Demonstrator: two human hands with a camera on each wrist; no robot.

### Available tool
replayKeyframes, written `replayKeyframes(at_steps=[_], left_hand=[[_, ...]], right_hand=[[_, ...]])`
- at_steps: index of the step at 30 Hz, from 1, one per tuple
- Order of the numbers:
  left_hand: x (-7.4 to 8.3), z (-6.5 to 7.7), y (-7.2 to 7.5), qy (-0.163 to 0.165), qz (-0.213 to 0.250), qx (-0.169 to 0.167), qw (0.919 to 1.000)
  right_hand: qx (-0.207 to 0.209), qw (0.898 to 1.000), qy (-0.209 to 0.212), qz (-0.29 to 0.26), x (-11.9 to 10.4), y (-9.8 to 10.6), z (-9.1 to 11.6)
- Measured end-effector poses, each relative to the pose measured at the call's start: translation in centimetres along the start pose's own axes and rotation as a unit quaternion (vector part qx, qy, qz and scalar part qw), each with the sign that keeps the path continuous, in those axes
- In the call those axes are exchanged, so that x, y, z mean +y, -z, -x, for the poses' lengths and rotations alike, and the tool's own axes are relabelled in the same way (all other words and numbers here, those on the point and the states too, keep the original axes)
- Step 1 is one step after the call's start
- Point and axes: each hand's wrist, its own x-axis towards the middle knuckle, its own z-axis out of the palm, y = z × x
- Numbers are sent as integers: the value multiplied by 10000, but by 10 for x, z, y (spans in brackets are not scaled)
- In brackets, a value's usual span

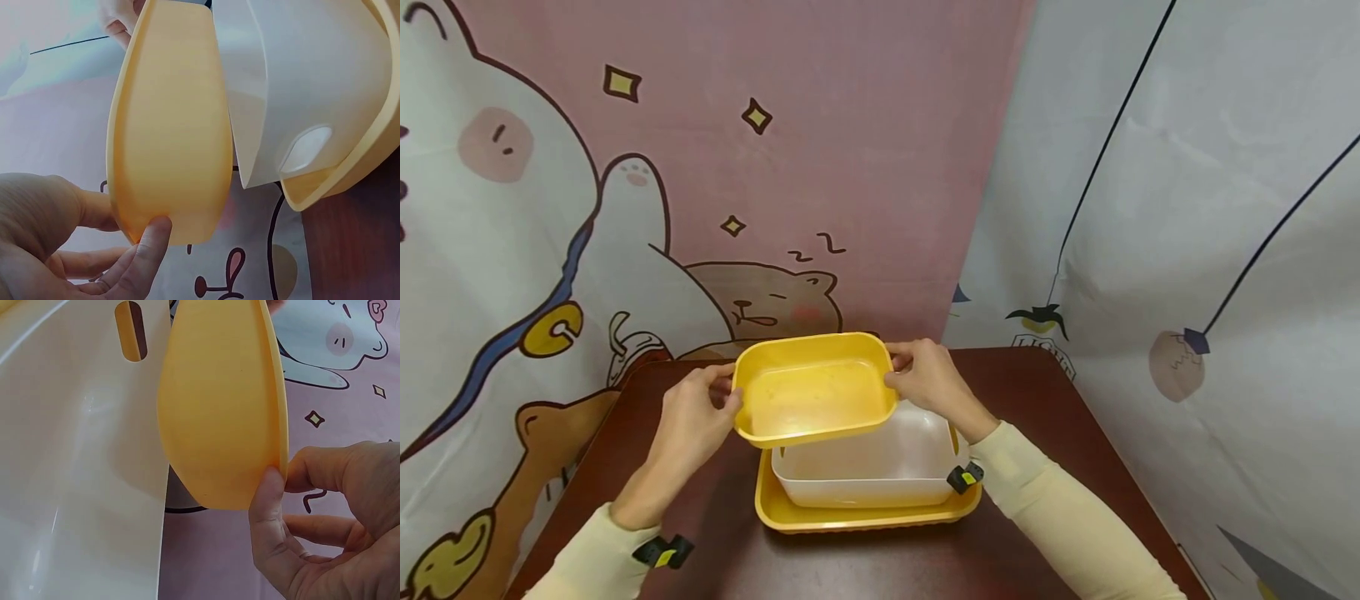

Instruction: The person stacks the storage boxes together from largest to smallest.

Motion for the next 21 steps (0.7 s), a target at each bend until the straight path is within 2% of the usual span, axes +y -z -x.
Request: replayKeyframes(at_steps=[5, 21], left_hand=[[3, 0, -6, -24, 32, -117, 9999], [14, -4, -21, -41, 41, -487, 9988]], right_hand=[[-80, 9998, -64, -176, 6, 6, 3], [-71, 9989, -374, -272, 25, 15, 13]])
